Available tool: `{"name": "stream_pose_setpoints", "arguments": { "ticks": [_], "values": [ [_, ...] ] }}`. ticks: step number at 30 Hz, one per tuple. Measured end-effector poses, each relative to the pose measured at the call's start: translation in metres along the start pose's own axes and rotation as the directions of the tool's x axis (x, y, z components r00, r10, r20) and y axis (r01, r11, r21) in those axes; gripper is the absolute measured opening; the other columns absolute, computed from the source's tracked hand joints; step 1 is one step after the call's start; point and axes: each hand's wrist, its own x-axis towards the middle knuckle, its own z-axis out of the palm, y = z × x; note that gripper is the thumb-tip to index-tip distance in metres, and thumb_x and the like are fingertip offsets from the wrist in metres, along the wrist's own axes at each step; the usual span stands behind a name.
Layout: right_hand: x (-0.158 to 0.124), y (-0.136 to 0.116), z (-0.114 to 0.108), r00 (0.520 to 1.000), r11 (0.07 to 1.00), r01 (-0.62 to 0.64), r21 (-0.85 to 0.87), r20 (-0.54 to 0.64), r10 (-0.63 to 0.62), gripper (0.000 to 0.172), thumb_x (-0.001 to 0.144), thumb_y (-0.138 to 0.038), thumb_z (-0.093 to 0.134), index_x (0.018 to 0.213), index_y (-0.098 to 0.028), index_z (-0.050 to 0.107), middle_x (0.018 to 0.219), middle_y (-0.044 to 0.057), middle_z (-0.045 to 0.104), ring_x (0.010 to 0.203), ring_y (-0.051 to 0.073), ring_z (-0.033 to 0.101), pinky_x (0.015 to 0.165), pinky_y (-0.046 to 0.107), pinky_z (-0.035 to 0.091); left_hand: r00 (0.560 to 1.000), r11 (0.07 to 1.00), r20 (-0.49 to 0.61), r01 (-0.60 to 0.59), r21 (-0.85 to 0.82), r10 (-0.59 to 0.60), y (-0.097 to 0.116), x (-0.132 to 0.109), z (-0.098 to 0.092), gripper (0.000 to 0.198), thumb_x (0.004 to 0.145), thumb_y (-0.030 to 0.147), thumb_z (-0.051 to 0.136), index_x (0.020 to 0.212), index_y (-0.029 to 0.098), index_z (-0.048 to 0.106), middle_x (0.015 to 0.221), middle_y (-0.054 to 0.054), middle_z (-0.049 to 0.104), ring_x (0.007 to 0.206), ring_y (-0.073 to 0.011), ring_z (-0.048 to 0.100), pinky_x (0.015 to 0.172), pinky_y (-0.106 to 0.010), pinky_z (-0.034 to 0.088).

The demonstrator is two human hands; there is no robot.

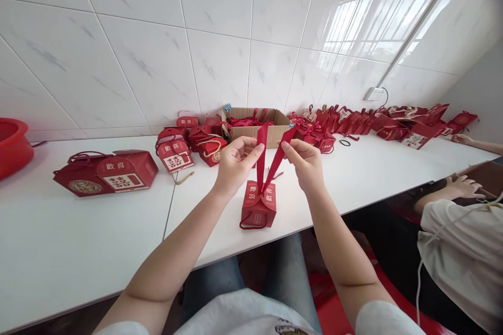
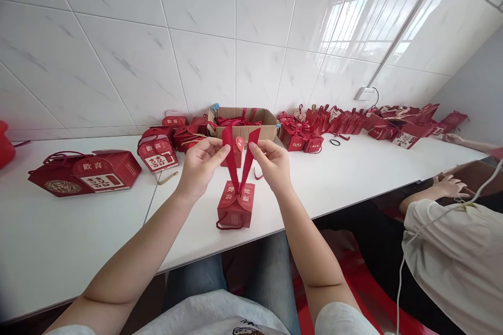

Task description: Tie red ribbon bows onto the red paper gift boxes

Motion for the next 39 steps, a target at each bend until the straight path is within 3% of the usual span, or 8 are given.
{"name": "stream_pose_setpoints", "arguments": {
  "ticks": [6,10,13,16,19,30,35,39],
  "values": [
    [-0.013,0.013,-0.047,0.984,0.978,-0.085,-0.192,-0.17,0.052,0.027,0.073,-0.045,0.067,0.073,-0.017,0.065,0.066,0.002,0.062,0.062,0.014,0.055,0.057,0.027,0.045,0.974,0.905,-0.193,-0.026,0.425,0.119,-0.017,-0.002,-0.061,0.019,0.074,0.036,0.066,0.079,0.018,0.062,0.076,-0.001,0.063,0.071,-0.0154,0.059,0.064,-0.026,0.046],
    [-0.036,0.034,-0.097,0.925,0.754,-0.322,-0.572,-0.361,0.121,0.035,0.073,-0.045,0.064,0.092,-0.017,0.067,0.088,0.009,0.066,0.076,0.023,0.061,0.066,0.037,0.048,0.923,0.513,-0.234,0.046,0.857,0.307,-0.038,-0.019,-0.1,0.021,0.073,0.027,0.061,0.091,0.017,0.059,0.096,-0.01,0.061,0.093,-0.0265,0.058,0.085,-0.042,0.045],
    [-0.046,0.047,-0.103,0.95,0.655,-0.266,-0.707,-0.308,0.053,0.047,0.076,-0.043,0.06,0.115,-0.017,0.059,0.114,0.015,0.059,0.094,0.027,0.06,0.075,0.041,0.049,0.919,0.352,-0.153,0.016,0.936,0.363,-0.048,-0.035,-0.094,0.042,0.072,0.024,0.062,0.112,0.015,0.052,0.12,-0.017,0.051,0.119,-0.0354,0.044,0.098,-0.052,0.033],
    [-0.049,0.054,-0.079,0.969,0.761,-0.074,-0.644,0.134,0.208,0.037,0.081,-0.043,0.057,0.109,-0.02,0.061,0.118,0.011,0.059,0.102,0.023,0.058,0.083,0.038,0.049,0.986,0.454,0.112,-0.156,0.877,0.123,-0.053,-0.043,-0.07,0.026,0.079,0.028,0.059,0.104,0.023,0.058,0.119,-0.009,0.054,0.115,-0.0295,0.048,0.099,-0.049,0.033],
    [-0.05,0.061,-0.051,0.816,0.805,-0.107,-0.583,0.412,0.407,0.036,0.08,-0.05,0.058,0.099,-0.02,0.063,0.109,0.009,0.062,0.096,0.021,0.06,0.083,0.035,0.048,0.933,0.58,0.324,-0.179,0.795,-0.157,-0.056,-0.044,-0.052,0.016,0.083,0.033,0.055,0.096,0.026,0.061,0.107,-0.004,0.058,0.106,-0.0249,0.053,0.098,-0.047,0.034],
    [-0.046,0.075,-0.044,0.569,0.7,-0.245,-0.671,0.485,0.664,0.046,0.074,-0.062,0.057,0.066,-0.018,0.051,0.067,-0.001,0.054,0.061,0.012,0.045,0.058,0.026,0.035,0.838,0.713,0.395,-0.011,0.702,-0.376,-0.069,-0.044,-0.047,0.014,0.083,0.034,0.053,0.078,0.021,0.055,0.093,-0.003,0.05,0.092,-0.0198,0.054,0.085,-0.036,0.047],
    [-0.048,0.075,-0.043,0.544,0.796,-0.329,-0.509,0.587,0.6,0.049,0.078,-0.058,0.054,0.057,-0.019,0.034,0.056,-0.006,0.03,0.053,0.007,0.027,0.052,0.024,0.025,0.857,0.735,0.365,0.023,0.678,-0.364,-0.071,-0.044,-0.044,0.018,0.08,0.034,0.058,0.07,0.02,0.056,0.088,-0.002,0.051,0.082,-0.0175,0.056,0.079,-0.034,0.049],
    [-0.047,0.072,-0.043,0.516,0.796,-0.469,-0.383,0.613,0.599,0.048,0.075,-0.057,0.06,0.06,-0.019,0.034,0.056,-0.005,0.039,0.054,0.008,0.04,0.053,0.023,0.031,0.852,0.74,0.371,0.029,0.673,-0.37,-0.071,-0.043,-0.043,0.018,0.08,0.035,0.058,0.069,0.02,0.056,0.087,-0.002,0.052,0.081,-0.0174,0.057,0.078,-0.034,0.049]
  ]
}}
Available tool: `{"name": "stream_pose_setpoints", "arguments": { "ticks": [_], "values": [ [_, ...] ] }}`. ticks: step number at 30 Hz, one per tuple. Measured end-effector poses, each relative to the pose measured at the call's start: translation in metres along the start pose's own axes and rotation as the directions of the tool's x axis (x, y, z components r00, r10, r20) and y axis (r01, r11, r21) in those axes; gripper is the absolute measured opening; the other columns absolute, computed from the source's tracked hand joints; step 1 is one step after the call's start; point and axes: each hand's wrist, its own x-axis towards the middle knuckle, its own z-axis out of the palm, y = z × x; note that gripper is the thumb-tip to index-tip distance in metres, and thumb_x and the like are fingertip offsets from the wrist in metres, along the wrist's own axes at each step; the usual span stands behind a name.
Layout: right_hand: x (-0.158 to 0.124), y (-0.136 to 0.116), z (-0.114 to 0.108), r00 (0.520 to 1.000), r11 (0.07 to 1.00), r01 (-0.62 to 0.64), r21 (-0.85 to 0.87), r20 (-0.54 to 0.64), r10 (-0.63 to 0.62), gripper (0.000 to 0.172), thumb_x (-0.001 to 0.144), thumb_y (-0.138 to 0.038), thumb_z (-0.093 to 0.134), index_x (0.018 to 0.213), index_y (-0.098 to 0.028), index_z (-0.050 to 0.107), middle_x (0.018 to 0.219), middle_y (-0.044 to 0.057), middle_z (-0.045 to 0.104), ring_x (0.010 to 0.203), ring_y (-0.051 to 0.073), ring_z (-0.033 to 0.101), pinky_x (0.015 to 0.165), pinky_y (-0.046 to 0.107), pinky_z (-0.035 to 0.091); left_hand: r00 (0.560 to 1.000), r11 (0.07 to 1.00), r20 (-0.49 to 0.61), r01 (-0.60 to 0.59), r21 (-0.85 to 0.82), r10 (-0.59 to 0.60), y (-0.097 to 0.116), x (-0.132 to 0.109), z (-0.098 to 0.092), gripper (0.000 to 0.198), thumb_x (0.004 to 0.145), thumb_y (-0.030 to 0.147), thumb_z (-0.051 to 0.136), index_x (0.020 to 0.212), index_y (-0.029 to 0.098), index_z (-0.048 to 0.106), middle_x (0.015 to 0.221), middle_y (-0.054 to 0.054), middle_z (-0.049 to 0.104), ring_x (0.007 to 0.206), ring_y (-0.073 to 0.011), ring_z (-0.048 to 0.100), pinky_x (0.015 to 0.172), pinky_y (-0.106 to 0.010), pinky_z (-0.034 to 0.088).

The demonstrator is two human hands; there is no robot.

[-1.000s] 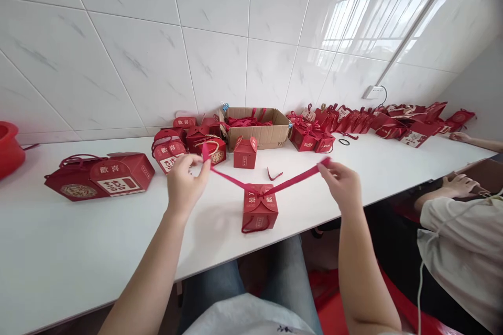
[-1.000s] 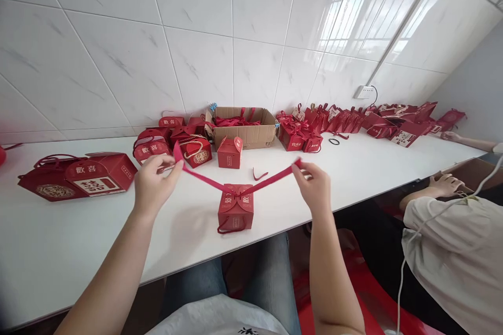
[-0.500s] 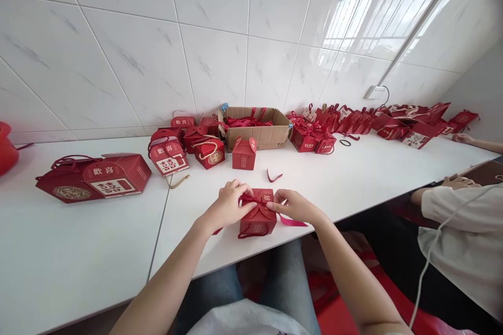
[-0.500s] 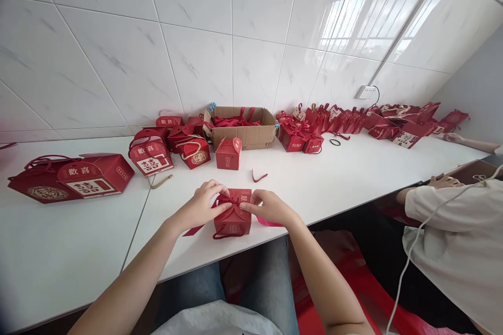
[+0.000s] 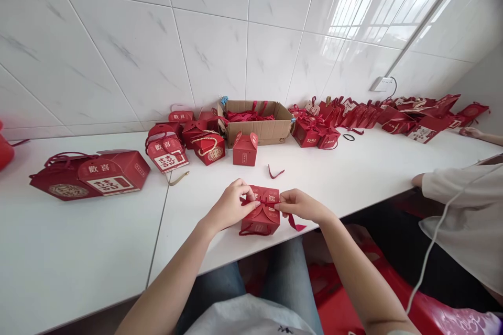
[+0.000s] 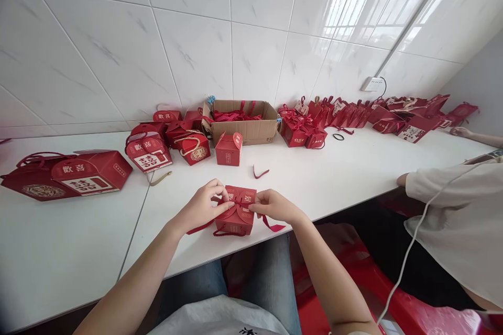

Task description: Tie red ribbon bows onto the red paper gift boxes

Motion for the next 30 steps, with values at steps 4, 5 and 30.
{"name": "stream_pose_setpoints", "arguments": {
  "ticks": [4,5,30],
  "values": [
    [-0.003,-0.006,-0.003,0.995,0.996,-0.085,0.012,-0.054,0.085,0.044,0.072,-0.059,0.063,0.069,-0.019,0.043,0.051,-0.006,0.043,0.049,0.009,0.044,0.047,0.02,0.029,1.0,1.0,0.01,0.014,0.021,-0.014,0.001,-0.002,0.001,0.017,0.081,0.034,0.057,0.07,0.021,0.056,0.086,-0.002,0.052,0.083,-0.0182,0.057,0.079,-0.035,0.049],
    [-0.005,-0.009,-0.003,0.991,0.994,-0.11,-0.029,-0.077,0.107,0.044,0.073,-0.06,0.061,0.072,-0.019,0.047,0.05,-0.006,0.044,0.048,0.008,0.043,0.046,0.02,0.029,1.0,1.0,0.009,0.016,0.023,-0.017,0.001,-0.002,0.002,0.017,0.081,0.034,0.057,0.07,0.021,0.056,0.087,-0.002,0.052,0.085,-0.0188,0.057,0.08,-0.035,0.05],
    [0.009,0.018,-0.004,0.959,0.984,0.02,-0.176,-0.276,-0.069,0.037,0.077,-0.053,0.06,0.067,-0.017,0.052,0.06,-0.003,0.046,0.06,0.011,0.038,0.058,0.025,0.034,0.998,0.997,-0.054,0.004,-0.083,-0.009,0.0,-0.004,0.011,0.018,0.078,0.022,0.055,0.061,0.02,0.05,0.117,-0.01,0.06,0.119,-0.026,0.053,0.095,-0.041,0.048]
  ]
}}
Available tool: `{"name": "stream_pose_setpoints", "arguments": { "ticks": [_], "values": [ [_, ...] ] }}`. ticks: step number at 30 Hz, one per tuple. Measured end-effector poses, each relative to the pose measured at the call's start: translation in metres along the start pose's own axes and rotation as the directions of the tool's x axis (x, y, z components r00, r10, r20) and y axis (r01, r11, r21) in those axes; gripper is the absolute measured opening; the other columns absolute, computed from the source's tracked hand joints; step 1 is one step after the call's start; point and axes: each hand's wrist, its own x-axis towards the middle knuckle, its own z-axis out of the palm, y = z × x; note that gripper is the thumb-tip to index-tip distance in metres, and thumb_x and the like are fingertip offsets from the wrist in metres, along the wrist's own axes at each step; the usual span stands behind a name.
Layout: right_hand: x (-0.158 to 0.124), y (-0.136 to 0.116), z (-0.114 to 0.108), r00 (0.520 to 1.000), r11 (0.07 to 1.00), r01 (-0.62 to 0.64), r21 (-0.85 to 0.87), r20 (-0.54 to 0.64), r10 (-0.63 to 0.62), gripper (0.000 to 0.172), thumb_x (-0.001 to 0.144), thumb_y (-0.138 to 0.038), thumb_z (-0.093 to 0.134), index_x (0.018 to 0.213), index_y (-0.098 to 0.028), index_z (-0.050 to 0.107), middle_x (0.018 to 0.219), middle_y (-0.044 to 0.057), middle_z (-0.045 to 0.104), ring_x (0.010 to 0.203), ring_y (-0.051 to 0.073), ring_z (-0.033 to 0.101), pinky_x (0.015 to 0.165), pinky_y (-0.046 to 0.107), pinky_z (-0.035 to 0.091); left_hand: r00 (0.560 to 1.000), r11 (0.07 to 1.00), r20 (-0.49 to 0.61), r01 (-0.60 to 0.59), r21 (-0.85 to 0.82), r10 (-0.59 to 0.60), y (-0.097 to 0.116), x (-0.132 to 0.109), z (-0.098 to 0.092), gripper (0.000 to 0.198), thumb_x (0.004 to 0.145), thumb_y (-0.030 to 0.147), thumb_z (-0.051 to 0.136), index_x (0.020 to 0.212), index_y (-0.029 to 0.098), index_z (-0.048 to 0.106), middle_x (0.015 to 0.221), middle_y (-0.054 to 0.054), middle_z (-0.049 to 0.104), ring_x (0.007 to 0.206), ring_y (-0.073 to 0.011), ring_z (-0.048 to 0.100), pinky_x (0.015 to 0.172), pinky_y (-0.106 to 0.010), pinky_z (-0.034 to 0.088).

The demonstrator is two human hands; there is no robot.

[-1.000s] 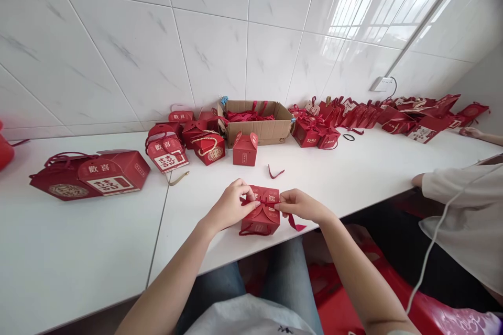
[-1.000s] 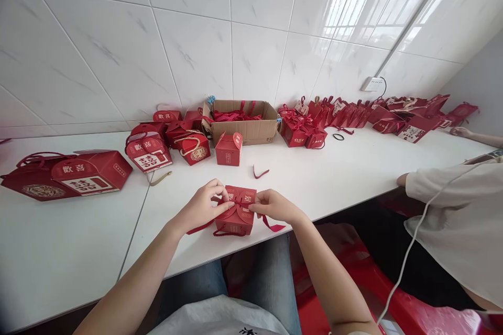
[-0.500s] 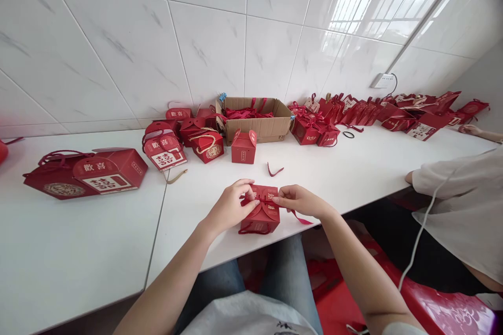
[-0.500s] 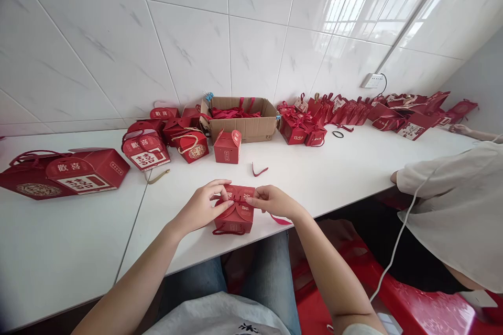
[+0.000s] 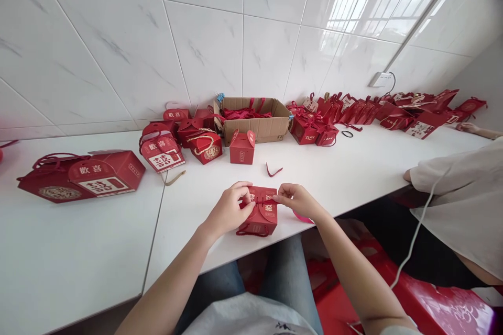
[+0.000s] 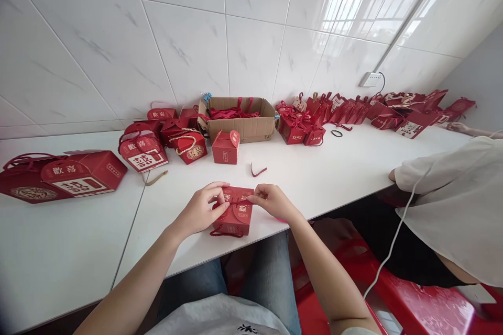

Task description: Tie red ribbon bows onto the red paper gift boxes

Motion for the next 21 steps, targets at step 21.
{"name": "stream_pose_setpoints", "arguments": {
  "ticks": [21],
  "values": [
    [-0.013,-0.015,-0.004,0.959,0.782,-0.007,0.623,0.226,-0.172,0.034,0.079,-0.035,0.068,0.107,-0.016,0.064,0.076,0.002,0.064,0.069,0.012,0.057,0.07,0.028,0.045,0.983,0.975,-0.066,-0.16,0.152,0.172,0.015,0.007,0.004,0.014,0.079,0.029,0.06,0.088,0.021,0.052,0.118,-0.009,0.053,0.118,-0.0251,0.048,0.1,-0.042,0.041]
  ]
}}
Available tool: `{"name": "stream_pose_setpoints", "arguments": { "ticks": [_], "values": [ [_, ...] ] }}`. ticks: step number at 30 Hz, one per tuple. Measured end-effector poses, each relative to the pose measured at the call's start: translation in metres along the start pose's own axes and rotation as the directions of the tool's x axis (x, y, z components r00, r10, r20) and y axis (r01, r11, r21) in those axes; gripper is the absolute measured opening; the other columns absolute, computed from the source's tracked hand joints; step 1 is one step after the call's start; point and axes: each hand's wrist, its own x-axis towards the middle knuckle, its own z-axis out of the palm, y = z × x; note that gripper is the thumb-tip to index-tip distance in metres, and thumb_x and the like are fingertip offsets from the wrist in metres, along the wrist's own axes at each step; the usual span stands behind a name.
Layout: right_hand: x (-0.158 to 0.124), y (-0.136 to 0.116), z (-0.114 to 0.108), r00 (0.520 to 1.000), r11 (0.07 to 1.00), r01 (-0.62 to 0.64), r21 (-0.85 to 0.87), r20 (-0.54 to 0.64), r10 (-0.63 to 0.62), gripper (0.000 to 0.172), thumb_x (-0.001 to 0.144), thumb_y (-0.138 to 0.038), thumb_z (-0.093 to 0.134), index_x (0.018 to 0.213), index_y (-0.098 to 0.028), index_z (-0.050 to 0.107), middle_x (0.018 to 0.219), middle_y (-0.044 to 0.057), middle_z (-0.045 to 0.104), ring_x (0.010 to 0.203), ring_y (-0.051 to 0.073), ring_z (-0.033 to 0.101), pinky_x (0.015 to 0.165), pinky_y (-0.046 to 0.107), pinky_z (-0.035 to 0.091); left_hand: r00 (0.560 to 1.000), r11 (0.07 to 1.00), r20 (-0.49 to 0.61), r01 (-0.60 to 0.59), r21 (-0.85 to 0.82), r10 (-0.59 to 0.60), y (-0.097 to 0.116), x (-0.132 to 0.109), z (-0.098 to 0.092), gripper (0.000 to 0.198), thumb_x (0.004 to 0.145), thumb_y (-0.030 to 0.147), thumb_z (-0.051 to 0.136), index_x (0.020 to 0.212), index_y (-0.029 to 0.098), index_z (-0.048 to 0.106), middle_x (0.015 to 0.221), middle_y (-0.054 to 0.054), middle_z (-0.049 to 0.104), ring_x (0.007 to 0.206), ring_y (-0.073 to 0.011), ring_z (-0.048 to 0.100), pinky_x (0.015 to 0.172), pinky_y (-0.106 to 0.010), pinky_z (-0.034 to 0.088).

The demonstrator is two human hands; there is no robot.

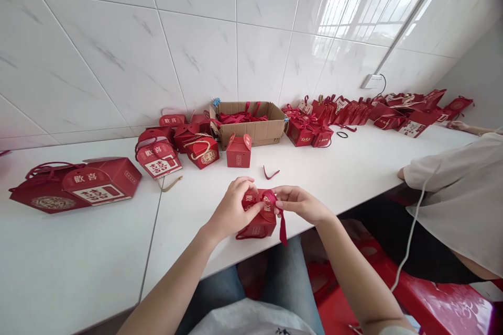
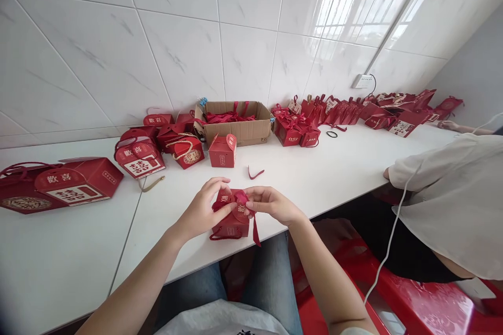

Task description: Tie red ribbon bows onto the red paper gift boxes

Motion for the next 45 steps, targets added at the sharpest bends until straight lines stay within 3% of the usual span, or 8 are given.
{"name": "stream_pose_setpoints", "arguments": {
  "ticks": [13,17,23,26,30,35,39,45],
  "values": [
    [0.008,0.006,0.018,0.965,0.949,-0.079,-0.304,-0.264,-0.004,0.048,0.075,-0.046,0.066,0.114,-0.016,0.062,0.062,-0.002,0.058,0.057,0.011,0.052,0.056,0.025,0.042,0.99,0.996,-0.115,-0.079,0.048,0.084,0.001,0.009,0.011,0.008,0.083,0.021,0.051,0.082,0.021,0.059,0.097,-0.005,0.06,0.096,-0.0219,0.055,0.089,-0.039,0.044],
    [0.015,0.005,0.029,0.951,0.951,-0.065,-0.302,-0.307,-0.032,0.034,0.074,-0.045,0.066,0.09,-0.015,0.071,0.073,0.003,0.065,0.065,0.014,0.057,0.063,0.029,0.047,0.997,0.996,-0.045,-0.071,-0.046,0.069,0.003,0.007,0.001,0.007,0.08,0.02,0.052,0.086,0.021,0.056,0.099,-0.005,0.059,0.098,-0.0209,0.054,0.091,-0.037,0.043],
    [0.016,0.007,0.031,0.939,0.973,-0.036,-0.228,-0.34,-0.045,0.032,0.073,-0.046,0.068,0.083,-0.016,0.069,0.091,0.007,0.068,0.076,0.017,0.063,0.07,0.03,0.051,0.977,0.966,0.062,0.21,-0.148,-0.203,-0.029,-0.016,-0.015,0.027,0.08,0.035,0.057,0.104,0.023,0.05,0.112,-0.005,0.057,0.109,-0.022,0.053,0.093,-0.037,0.043],
    [0.016,0.007,0.03,0.962,0.981,-0.061,-0.183,-0.274,0.009,0.032,0.074,-0.047,0.067,0.086,-0.017,0.069,0.085,0.006,0.07,0.073,0.017,0.064,0.068,0.03,0.052,0.919,0.903,0.192,0.38,-0.202,-0.344,-0.042,-0.025,-0.014,0.03,0.081,0.05,0.055,0.089,0.021,0.052,0.093,-0.003,0.06,0.089,-0.02,0.058,0.078,-0.032,0.046],
    [0.018,0.009,0.032,0.957,0.988,-0.043,-0.149,-0.291,-0.002,0.028,0.075,-0.043,0.066,0.083,-0.016,0.067,0.083,0.006,0.071,0.074,0.017,0.065,0.071,0.03,0.052,0.895,0.872,0.284,0.417,-0.257,-0.344,-0.038,-0.025,-0.018,0.041,0.082,0.056,0.05,0.067,0.018,0.049,0.066,0.002,0.051,0.063,-0.0139,0.049,0.06,-0.025,0.039],
    [0.023,0.016,0.042,0.89,0.957,-0.087,-0.277,-0.453,-0.051,0.021,0.077,-0.036,0.062,0.08,-0.015,0.068,0.074,0.007,0.072,0.073,0.02,0.067,0.072,0.031,0.051,0.927,0.934,0.297,0.295,-0.203,-0.229,-0.017,-0.011,-0.045,0.035,0.082,0.047,0.054,0.064,0.017,0.048,0.062,0.004,0.045,0.059,-0.0113,0.042,0.057,-0.023,0.035],
    [0.025,0.017,0.048,0.867,0.893,-0.11,-0.436,-0.482,-0.129,0.019,0.077,-0.03,0.058,0.081,-0.016,0.071,0.071,0.005,0.072,0.068,0.019,0.066,0.065,0.028,0.049,0.931,1.0,0.365,0.01,-0.013,-0.005,0.012,0.007,-0.063,0.028,0.089,0.038,0.046,0.074,0.017,0.057,0.069,0.002,0.056,0.065,-0.0131,0.048,0.062,-0.024,0.037],
    [0.017,0.009,0.046,0.928,0.811,-0.031,-0.584,-0.319,-0.194,0.019,0.079,-0.023,0.051,0.072,-0.017,0.067,0.054,-0.003,0.056,0.047,0.008,0.043,0.048,0.021,0.034,0.897,0.91,0.363,-0.346,0.228,0.251,0.033,0.047,-0.054,0.024,0.091,0.027,0.045,0.079,0.018,0.064,0.08,-0.001,0.061,0.069,-0.0138,0.054,0.061,-0.025,0.035]
  ]
}}
